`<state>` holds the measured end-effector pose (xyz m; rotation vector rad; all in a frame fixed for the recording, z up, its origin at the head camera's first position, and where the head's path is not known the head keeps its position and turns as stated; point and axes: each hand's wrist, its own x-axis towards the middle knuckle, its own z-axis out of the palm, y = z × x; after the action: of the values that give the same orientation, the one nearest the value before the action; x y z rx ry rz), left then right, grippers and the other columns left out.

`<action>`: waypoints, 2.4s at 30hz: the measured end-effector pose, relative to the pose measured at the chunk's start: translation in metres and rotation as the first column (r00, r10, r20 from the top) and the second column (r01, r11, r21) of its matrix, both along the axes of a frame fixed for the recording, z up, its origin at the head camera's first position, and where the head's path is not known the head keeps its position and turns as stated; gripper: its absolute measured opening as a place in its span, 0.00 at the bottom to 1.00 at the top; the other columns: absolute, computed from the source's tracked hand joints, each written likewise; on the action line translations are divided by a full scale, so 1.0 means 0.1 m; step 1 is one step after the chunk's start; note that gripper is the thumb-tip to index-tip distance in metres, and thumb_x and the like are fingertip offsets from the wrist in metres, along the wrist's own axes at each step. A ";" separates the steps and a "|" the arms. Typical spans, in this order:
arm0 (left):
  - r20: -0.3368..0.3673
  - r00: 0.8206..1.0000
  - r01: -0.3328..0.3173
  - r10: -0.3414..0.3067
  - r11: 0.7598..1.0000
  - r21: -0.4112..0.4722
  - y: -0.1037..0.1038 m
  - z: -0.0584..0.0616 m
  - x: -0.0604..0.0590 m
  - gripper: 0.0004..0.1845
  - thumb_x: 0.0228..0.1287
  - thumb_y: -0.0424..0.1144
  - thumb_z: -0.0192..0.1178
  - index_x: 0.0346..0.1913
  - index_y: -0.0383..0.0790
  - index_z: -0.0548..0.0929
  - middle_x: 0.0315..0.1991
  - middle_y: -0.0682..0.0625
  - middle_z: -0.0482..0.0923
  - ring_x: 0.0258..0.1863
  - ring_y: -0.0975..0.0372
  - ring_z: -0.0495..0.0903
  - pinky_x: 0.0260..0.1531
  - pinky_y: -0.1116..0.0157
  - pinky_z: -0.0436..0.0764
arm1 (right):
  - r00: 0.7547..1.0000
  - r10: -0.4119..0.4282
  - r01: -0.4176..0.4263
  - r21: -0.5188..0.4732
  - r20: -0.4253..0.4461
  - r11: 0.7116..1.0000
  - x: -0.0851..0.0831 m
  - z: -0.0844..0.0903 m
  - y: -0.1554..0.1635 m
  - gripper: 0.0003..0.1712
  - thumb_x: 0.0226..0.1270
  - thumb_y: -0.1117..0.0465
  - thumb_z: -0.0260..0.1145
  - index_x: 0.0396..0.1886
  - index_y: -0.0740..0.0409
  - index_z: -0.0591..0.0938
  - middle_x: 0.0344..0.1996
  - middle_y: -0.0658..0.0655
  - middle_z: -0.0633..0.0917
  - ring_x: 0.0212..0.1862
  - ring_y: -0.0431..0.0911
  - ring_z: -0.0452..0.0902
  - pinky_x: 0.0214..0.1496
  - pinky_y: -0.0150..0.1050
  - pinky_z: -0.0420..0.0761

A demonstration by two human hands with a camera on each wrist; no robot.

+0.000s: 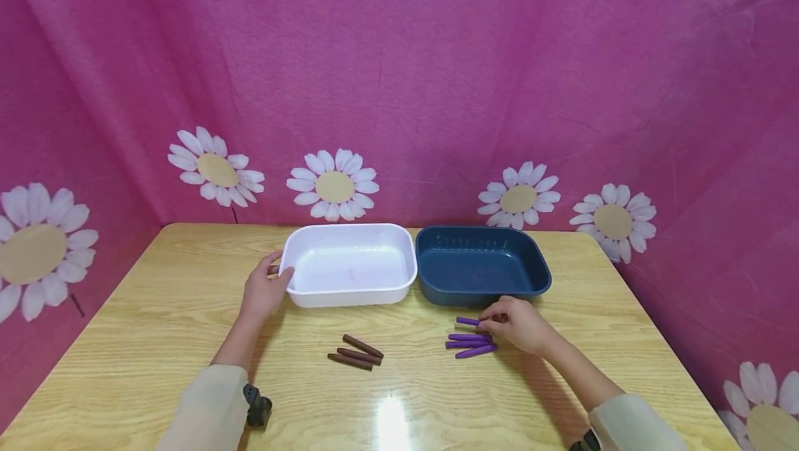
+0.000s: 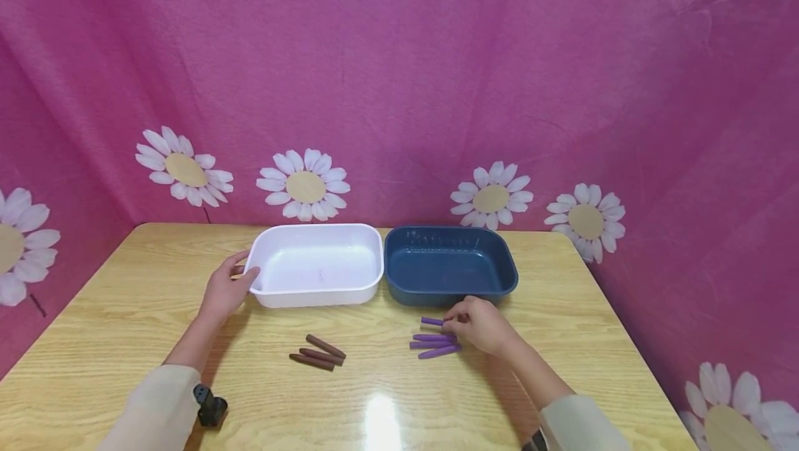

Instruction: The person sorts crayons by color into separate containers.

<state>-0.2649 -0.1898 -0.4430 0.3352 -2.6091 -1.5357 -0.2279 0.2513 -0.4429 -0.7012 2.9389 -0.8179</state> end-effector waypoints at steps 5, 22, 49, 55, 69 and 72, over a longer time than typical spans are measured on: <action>0.004 1.000 0.001 -0.001 1.000 0.003 0.00 0.00 0.00 0.28 0.68 0.40 0.51 0.69 0.37 0.61 0.56 0.31 0.72 0.52 0.45 0.76 0.50 0.57 0.79 | 1.000 -0.001 0.002 -0.003 0.010 1.000 0.03 0.01 -0.01 0.05 0.57 0.60 0.68 0.31 0.56 0.87 0.23 0.45 0.77 0.27 0.33 0.63 0.26 0.28 0.67; 0.015 1.000 0.008 -0.008 1.000 0.000 -0.01 -0.01 -0.01 0.28 0.68 0.40 0.51 0.69 0.37 0.61 0.56 0.32 0.72 0.52 0.45 0.76 0.49 0.58 0.79 | 0.998 0.001 0.000 -0.026 0.056 1.000 0.05 0.10 -0.01 0.06 0.58 0.59 0.68 0.33 0.55 0.87 0.24 0.46 0.78 0.27 0.35 0.65 0.25 0.28 0.68; 0.019 1.000 0.019 -0.019 1.000 -0.012 0.00 0.01 0.01 0.29 0.68 0.39 0.50 0.69 0.37 0.60 0.55 0.31 0.72 0.52 0.45 0.76 0.48 0.58 0.80 | 1.000 0.010 -0.010 -0.027 0.004 1.000 0.05 0.32 -0.09 0.05 0.58 0.59 0.67 0.33 0.52 0.87 0.24 0.44 0.77 0.28 0.35 0.66 0.28 0.28 0.70; -0.025 0.999 0.019 -0.020 0.999 -0.036 -0.01 -0.04 -0.01 0.28 0.67 0.39 0.51 0.68 0.35 0.62 0.54 0.30 0.73 0.51 0.45 0.77 0.47 0.59 0.80 | 0.999 0.037 -0.039 -0.040 -0.039 0.998 0.01 0.37 -0.11 0.05 0.57 0.60 0.69 0.33 0.54 0.87 0.24 0.45 0.77 0.27 0.34 0.65 0.27 0.28 0.69; -0.030 0.999 0.017 -0.018 0.999 -0.031 -0.01 -0.04 -0.01 0.28 0.67 0.39 0.50 0.68 0.35 0.61 0.54 0.30 0.73 0.51 0.45 0.77 0.47 0.58 0.80 | 0.997 0.055 -0.057 -0.029 -0.050 0.998 -0.09 0.46 -0.21 0.06 0.58 0.58 0.68 0.33 0.53 0.87 0.25 0.45 0.80 0.29 0.35 0.67 0.29 0.28 0.71; -0.023 1.000 0.016 -0.017 0.999 -0.034 -0.01 -0.04 -0.01 0.28 0.67 0.39 0.50 0.69 0.36 0.61 0.54 0.31 0.73 0.51 0.45 0.77 0.48 0.58 0.79 | 0.997 0.058 -0.060 -0.025 -0.056 0.998 -0.12 0.47 -0.24 0.06 0.58 0.58 0.68 0.33 0.53 0.88 0.25 0.45 0.79 0.29 0.36 0.67 0.29 0.29 0.71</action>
<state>-0.2659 -0.1908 -0.4468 0.2920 -2.6238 -1.4887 -0.2402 0.2268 -0.3961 -0.8214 2.9448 -0.8478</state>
